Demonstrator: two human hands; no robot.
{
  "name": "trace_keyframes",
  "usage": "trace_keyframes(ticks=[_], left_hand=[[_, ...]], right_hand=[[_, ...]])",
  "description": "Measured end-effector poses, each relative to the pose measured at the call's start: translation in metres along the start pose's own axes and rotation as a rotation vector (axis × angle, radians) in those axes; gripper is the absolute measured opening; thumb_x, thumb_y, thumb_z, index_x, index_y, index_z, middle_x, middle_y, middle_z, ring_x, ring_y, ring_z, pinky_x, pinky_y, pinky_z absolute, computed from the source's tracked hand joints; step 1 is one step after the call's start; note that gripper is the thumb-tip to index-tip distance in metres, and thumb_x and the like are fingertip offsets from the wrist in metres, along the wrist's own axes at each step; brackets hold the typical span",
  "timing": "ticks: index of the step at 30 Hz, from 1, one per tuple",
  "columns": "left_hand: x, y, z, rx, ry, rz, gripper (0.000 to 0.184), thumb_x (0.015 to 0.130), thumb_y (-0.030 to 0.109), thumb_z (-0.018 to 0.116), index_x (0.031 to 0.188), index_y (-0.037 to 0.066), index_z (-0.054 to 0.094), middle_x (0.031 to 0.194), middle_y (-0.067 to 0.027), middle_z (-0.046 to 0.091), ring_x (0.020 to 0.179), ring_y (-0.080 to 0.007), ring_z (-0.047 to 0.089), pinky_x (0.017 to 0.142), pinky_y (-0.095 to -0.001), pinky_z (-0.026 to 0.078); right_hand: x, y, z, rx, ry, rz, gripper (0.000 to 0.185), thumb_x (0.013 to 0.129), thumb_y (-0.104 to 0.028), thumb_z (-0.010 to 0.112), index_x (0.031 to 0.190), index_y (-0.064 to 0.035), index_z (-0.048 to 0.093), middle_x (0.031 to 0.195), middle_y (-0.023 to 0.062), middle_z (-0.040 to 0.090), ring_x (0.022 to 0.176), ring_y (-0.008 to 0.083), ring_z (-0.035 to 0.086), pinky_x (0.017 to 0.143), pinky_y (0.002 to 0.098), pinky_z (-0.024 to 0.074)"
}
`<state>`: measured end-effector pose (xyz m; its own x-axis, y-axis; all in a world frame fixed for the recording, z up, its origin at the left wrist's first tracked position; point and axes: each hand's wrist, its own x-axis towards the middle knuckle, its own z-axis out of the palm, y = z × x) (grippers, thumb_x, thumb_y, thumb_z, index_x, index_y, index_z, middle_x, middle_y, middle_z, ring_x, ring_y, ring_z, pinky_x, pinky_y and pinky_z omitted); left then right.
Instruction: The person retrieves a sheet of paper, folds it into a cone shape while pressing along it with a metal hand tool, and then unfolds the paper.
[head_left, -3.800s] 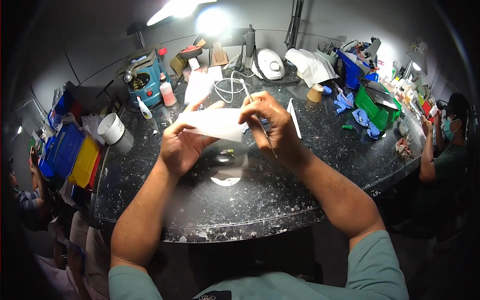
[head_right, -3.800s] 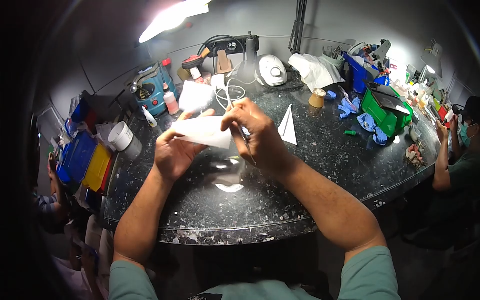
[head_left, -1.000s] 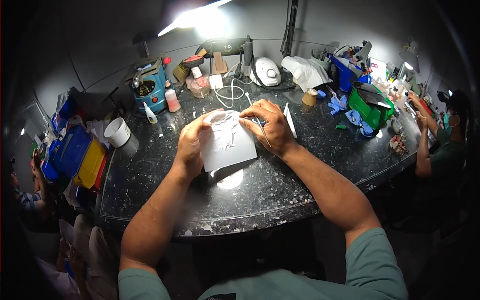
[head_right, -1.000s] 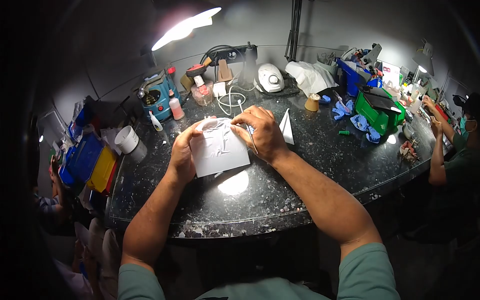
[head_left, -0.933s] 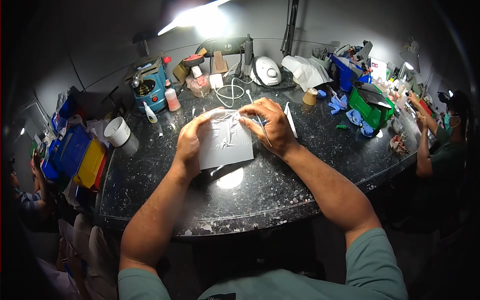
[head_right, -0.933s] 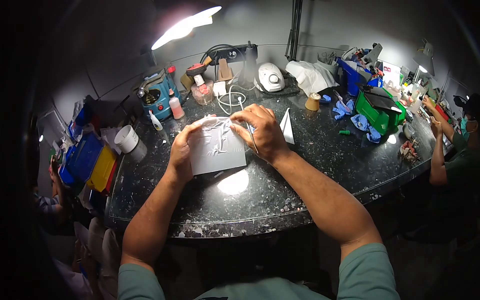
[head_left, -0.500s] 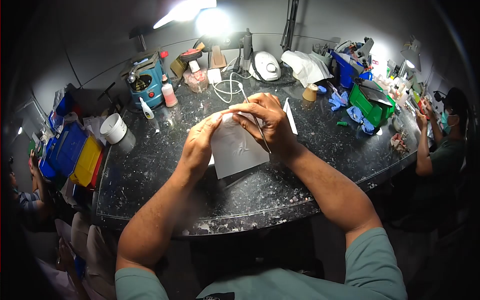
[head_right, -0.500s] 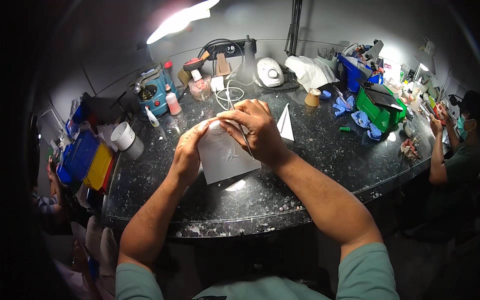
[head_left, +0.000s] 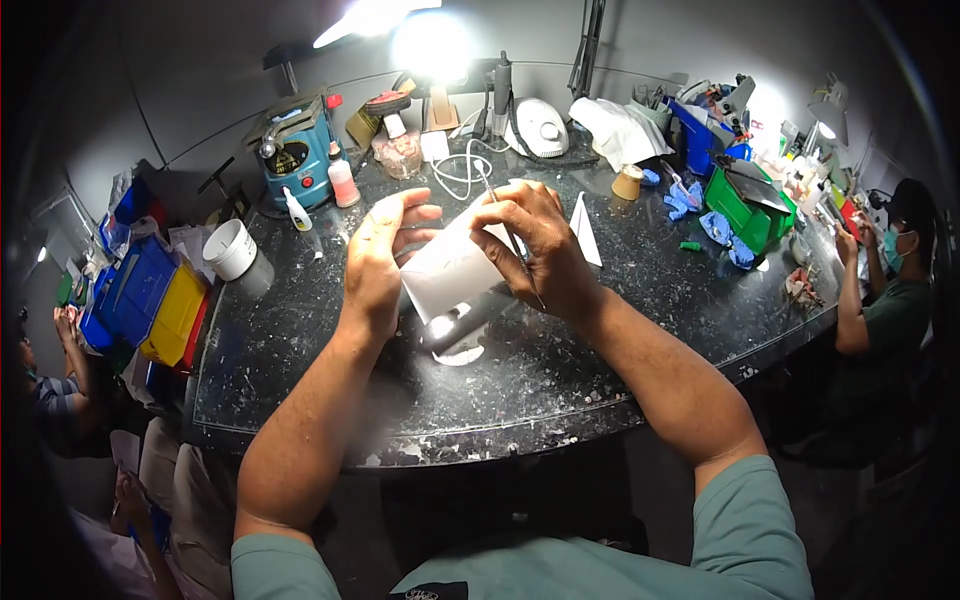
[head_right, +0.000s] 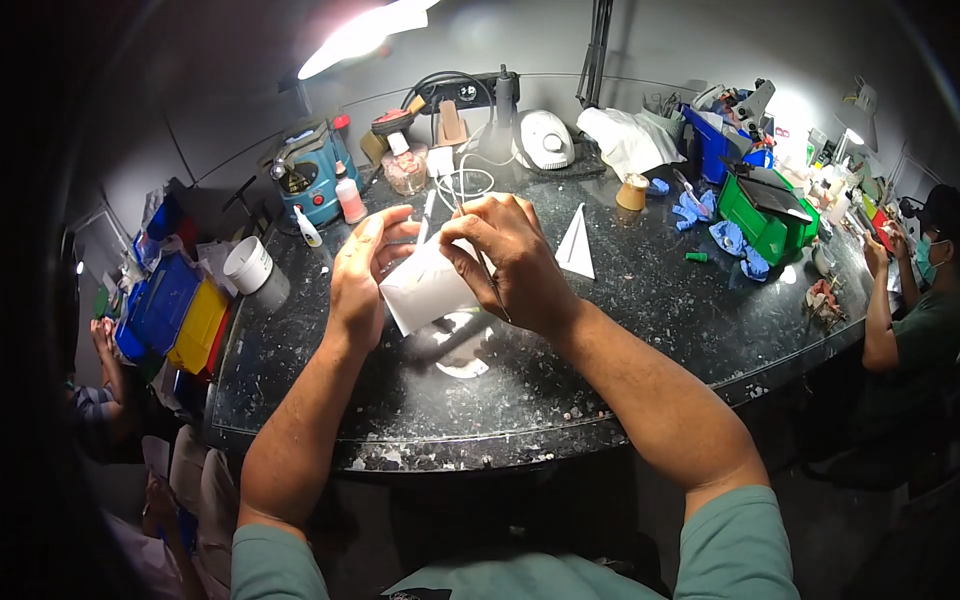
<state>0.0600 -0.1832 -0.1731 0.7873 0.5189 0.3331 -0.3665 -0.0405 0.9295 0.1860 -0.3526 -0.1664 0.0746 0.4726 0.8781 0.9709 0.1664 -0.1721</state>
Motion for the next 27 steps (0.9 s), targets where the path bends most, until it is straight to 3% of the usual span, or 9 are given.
trace_keyframes(ticks=[8, 12, 13, 17, 20, 23, 27], left_hand=[[0.018, -0.003, -0.025, -0.118, 0.256, 0.020, 0.041, 0.110, 0.035, 0.039, 0.132, 0.002, 0.052, 0.119, -0.0126, 0.065, 0.105, -0.0221, 0.066, 0.089, -0.0353, 0.055], [0.026, -0.013, -0.041, -0.194, 0.344, 0.028, 0.037, 0.110, 0.029, 0.039, 0.132, 0.002, 0.051, 0.130, -0.0151, 0.060, 0.110, -0.0269, 0.067, 0.090, -0.0403, 0.057], [0.028, -0.013, -0.042, -0.303, 0.339, 0.053, 0.036, 0.109, 0.028, 0.040, 0.133, 0.003, 0.051, 0.131, -0.0141, 0.060, 0.114, -0.0271, 0.065, 0.099, -0.0425, 0.055], [0.033, -0.019, -0.051, -0.331, 0.399, 0.068, 0.037, 0.109, 0.028, 0.043, 0.135, 0.003, 0.052, 0.133, -0.0141, 0.060, 0.121, -0.0239, 0.062, 0.101, -0.0394, 0.053], [0.037, -0.026, -0.057, -0.373, 0.286, 0.025, 0.038, 0.108, 0.029, 0.044, 0.136, 0.003, 0.053, 0.127, -0.0138, 0.064, 0.115, -0.0243, 0.065, 0.098, -0.0399, 0.055], [0.017, -0.001, -0.023, -0.305, 0.057, -0.171, 0.040, 0.107, 0.032, 0.043, 0.126, 0.003, 0.061, 0.110, -0.0135, 0.069, 0.097, -0.0231, 0.069, 0.089, -0.0368, 0.056], [0.000, 0.007, 0.002, -0.140, -0.028, -0.096, 0.040, 0.108, 0.033, 0.041, 0.124, 0.004, 0.064, 0.110, -0.0135, 0.069, 0.101, -0.0204, 0.066, 0.090, -0.0342, 0.054]], right_hand=[[0.000, 0.002, -0.002, 0.025, -0.012, 0.020, 0.018, 0.085, -0.007, 0.073, 0.101, -0.0098, 0.067, 0.103, 0.0109, 0.063, 0.103, 0.0290, 0.059, 0.098, 0.0416, 0.0422], [0.001, 0.005, -0.003, 0.028, 0.013, 0.030, 0.017, 0.085, -0.007, 0.073, 0.100, -0.0096, 0.067, 0.100, 0.0100, 0.063, 0.100, 0.0270, 0.060, 0.095, 0.0393, 0.0430], [0.002, 0.008, -0.003, 0.031, 0.031, 0.031, 0.016, 0.085, -0.007, 0.073, 0.100, -0.0095, 0.067, 0.099, 0.0096, 0.063, 0.099, 0.0266, 0.060, 0.094, 0.0387, 0.0431], [0.002, 0.017, -0.004, 0.003, 0.021, 0.045, 0.015, 0.086, -0.010, 0.074, 0.099, -0.0088, 0.067, 0.098, 0.0078, 0.064, 0.097, 0.0252, 0.060, 0.092, 0.0368, 0.0431], [0.000, 0.020, -0.005, 0.008, -0.004, 0.079, 0.019, 0.086, -0.015, 0.075, 0.103, -0.0101, 0.069, 0.098, 0.0070, 0.064, 0.097, 0.0248, 0.060, 0.093, 0.0368, 0.0438], [0.000, 0.016, -0.005, 0.004, -0.014, 0.121, 0.025, 0.085, -0.019, 0.077, 0.109, -0.0114, 0.071, 0.099, 0.0063, 0.064, 0.098, 0.0254, 0.060, 0.095, 0.0377, 0.0448], [0.000, 0.015, -0.007, 0.030, -0.064, 0.115, 0.019, 0.085, -0.020, 0.078, 0.102, -0.0130, 0.072, 0.100, 0.0059, 0.063, 0.099, 0.0246, 0.059, 0.096, 0.0368, 0.0444]])
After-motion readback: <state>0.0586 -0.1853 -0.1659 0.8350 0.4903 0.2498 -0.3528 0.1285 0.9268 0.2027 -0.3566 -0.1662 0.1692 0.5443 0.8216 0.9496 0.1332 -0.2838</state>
